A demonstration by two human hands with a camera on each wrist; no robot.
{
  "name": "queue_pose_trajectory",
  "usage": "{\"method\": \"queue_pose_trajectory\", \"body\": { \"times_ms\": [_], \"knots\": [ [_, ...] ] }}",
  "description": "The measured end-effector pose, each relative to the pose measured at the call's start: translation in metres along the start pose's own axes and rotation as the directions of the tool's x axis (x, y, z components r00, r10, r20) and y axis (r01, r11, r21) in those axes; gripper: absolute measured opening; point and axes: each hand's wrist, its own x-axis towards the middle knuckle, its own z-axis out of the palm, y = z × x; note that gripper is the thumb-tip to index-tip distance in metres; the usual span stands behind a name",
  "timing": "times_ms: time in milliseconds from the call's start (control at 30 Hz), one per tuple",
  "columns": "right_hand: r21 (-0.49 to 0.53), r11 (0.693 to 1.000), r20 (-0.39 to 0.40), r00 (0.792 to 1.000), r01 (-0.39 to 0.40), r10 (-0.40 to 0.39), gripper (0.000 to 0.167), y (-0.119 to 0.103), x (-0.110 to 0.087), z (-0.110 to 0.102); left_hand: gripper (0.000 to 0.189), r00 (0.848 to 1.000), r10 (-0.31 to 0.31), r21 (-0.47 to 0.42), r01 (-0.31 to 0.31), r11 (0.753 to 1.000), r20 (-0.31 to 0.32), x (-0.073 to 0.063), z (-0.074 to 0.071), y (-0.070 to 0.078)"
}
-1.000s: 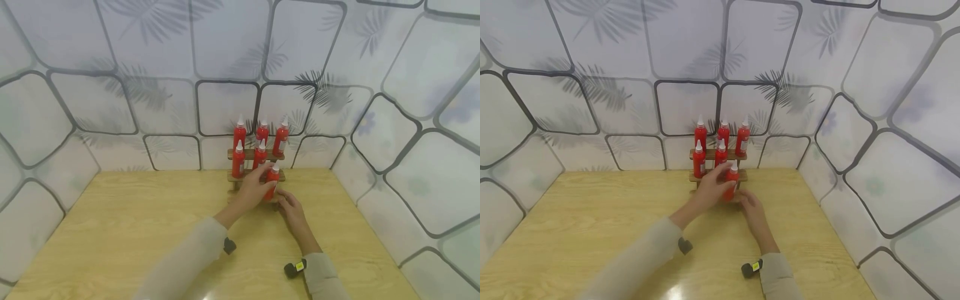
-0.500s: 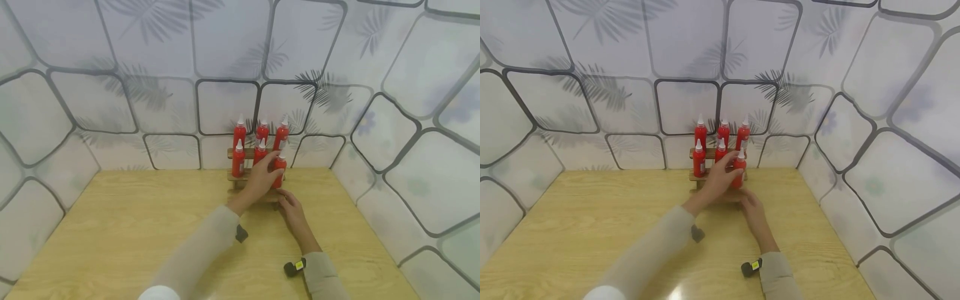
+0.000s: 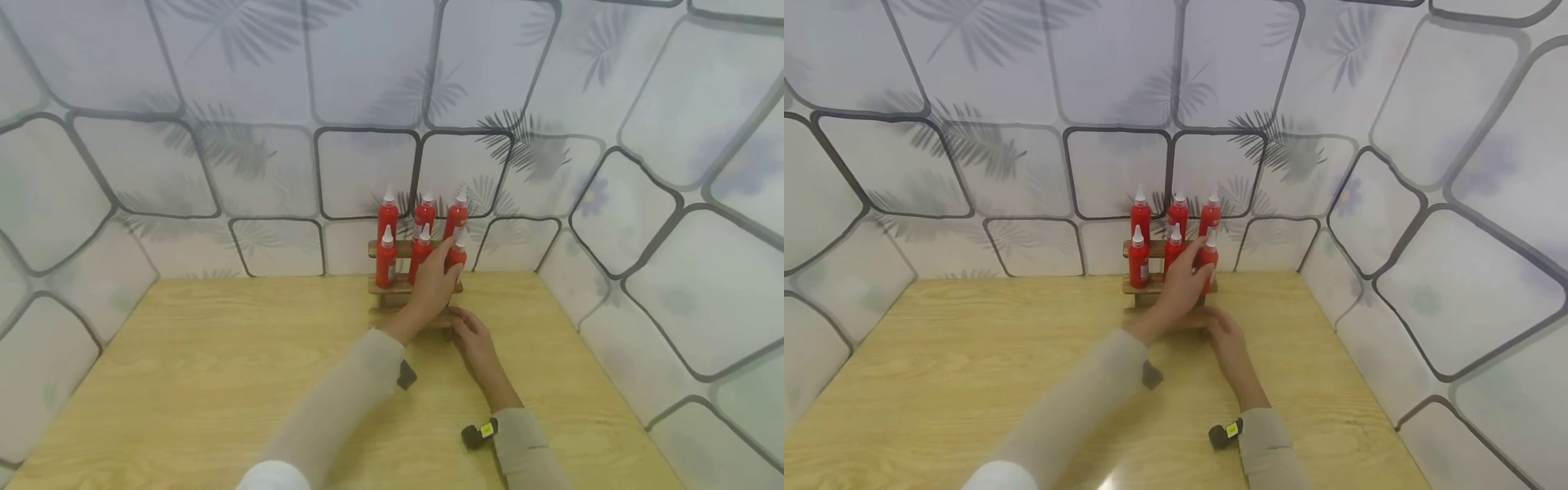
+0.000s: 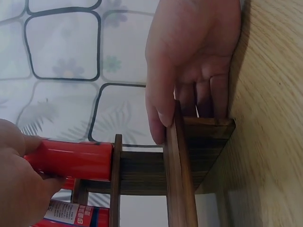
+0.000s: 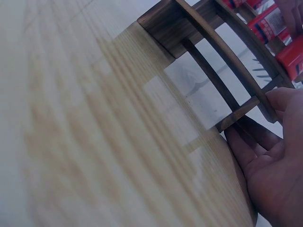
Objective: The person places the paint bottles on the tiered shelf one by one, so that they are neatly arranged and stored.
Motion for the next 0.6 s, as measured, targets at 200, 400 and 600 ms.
{"method": "queue_pose_trajectory", "body": {
  "times_ms": [200, 400, 600],
  "knots": [
    [0.018, 1.000, -0.006, 1.000, 0.002, -0.002, 0.038, 0.002, 0.001, 0.001, 0.055, 0.999, -0.031, 0.016, 0.031, 0.999, -0.021, 0.003, 0.008, 0.001],
    [0.040, 0.999, -0.022, 1.000, -0.011, 0.012, 0.038, 0.003, 0.001, 0.001, 0.058, 0.999, -0.019, -0.030, 0.018, 0.999, -0.047, 0.007, 0.018, -0.002],
    [0.023, 1.000, -0.028, 0.999, -0.018, 0.018, 0.036, 0.001, 0.000, 0.000, 0.060, 0.997, -0.024, -0.054, 0.021, 0.998, -0.069, 0.009, 0.022, -0.003]
  ]
}}
